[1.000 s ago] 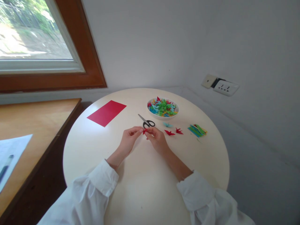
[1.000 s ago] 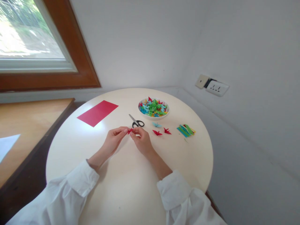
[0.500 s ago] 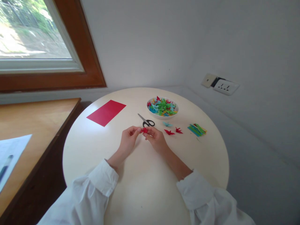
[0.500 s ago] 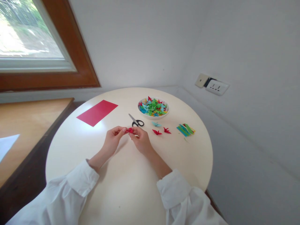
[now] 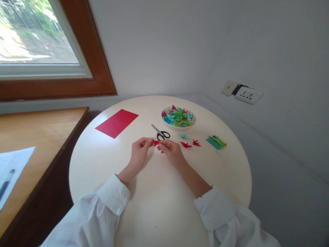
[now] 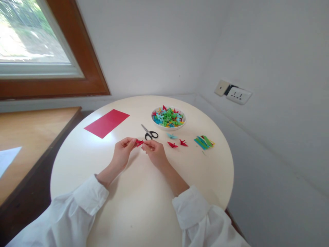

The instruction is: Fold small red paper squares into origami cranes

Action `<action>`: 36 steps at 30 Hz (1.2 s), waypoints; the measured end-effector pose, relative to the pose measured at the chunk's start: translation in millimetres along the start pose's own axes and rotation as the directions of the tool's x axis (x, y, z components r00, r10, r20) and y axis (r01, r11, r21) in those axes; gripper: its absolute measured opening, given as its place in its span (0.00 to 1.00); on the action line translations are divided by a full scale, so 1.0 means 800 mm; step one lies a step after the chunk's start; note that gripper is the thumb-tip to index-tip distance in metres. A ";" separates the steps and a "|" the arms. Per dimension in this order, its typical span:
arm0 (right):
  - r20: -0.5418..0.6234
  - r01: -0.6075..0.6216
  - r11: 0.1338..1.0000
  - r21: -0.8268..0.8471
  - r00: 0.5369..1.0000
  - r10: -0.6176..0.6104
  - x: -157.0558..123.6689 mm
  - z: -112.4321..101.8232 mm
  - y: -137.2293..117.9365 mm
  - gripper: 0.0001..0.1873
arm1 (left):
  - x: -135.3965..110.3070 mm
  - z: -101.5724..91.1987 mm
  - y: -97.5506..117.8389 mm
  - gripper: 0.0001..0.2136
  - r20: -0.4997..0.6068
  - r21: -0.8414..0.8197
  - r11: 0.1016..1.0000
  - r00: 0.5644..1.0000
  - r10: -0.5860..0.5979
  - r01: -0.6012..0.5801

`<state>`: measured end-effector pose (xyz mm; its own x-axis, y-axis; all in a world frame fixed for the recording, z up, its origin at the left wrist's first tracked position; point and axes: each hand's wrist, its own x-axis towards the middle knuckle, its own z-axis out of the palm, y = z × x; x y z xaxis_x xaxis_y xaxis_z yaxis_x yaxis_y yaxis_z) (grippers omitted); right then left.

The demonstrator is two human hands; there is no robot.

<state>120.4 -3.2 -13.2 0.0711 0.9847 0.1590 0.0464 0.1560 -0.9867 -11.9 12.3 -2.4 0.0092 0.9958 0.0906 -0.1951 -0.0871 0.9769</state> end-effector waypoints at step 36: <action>0.035 0.116 0.955 -0.274 0.993 -0.111 0.000 -0.002 0.011 0.07 | -0.002 -0.001 0.002 0.10 -0.029 0.131 0.991 0.999 0.038 -0.034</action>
<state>122.0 -2.1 -21.7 0.0307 0.9635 0.2660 0.3257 0.2419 -0.9140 -12.7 10.9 -1.3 -0.0271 0.9921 0.1222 -0.0656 -0.1237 0.9901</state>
